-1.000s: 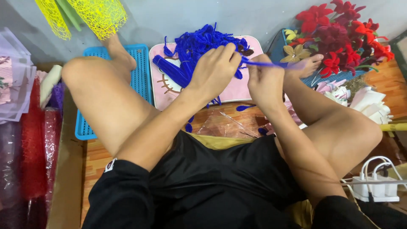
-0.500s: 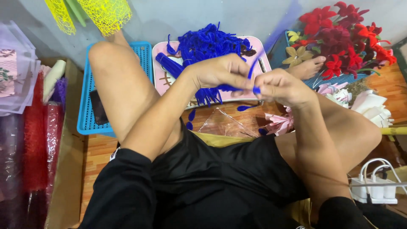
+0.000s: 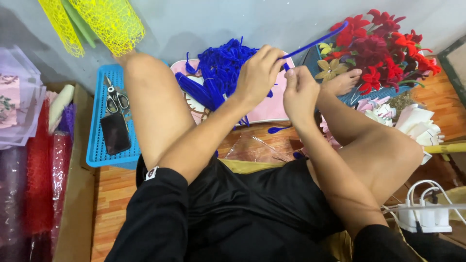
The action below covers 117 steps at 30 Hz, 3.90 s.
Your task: The person sits on the floor and uses a wooden stick to wrap blue pipe cleaners around it. They repeatedly wind the material and then slide the finished bundle off the stick onto a pink tray.
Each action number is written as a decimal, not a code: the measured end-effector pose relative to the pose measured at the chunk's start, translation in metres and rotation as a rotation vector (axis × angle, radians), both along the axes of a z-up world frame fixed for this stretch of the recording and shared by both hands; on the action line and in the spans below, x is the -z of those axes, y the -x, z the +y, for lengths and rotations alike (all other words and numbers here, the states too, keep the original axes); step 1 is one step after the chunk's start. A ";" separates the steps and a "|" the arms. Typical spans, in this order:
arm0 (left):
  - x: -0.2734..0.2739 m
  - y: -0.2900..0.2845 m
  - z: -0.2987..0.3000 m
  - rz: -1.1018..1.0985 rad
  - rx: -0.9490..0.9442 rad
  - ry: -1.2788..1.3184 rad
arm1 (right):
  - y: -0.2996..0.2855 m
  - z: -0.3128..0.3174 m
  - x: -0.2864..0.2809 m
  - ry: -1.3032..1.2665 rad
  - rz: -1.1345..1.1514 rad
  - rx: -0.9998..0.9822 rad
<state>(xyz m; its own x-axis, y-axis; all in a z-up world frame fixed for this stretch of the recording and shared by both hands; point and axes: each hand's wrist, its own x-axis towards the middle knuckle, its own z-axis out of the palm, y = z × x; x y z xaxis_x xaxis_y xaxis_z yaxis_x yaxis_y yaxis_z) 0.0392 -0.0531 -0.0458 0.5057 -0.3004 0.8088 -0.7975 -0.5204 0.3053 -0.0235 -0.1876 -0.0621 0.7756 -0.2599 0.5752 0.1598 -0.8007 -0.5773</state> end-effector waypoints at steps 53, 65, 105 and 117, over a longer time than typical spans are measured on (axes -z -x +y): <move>0.007 0.023 0.051 0.995 0.479 0.754 | 0.010 0.006 -0.020 -0.351 0.030 -0.480; -0.014 0.020 0.080 1.066 0.619 0.684 | 0.051 0.004 -0.093 -0.192 0.209 -0.844; -0.050 0.028 0.099 0.353 0.550 0.138 | 0.044 -0.010 -0.077 -0.068 -0.009 -0.851; -0.045 0.037 0.089 0.524 0.671 0.132 | 0.048 -0.022 -0.074 -0.098 0.055 -0.774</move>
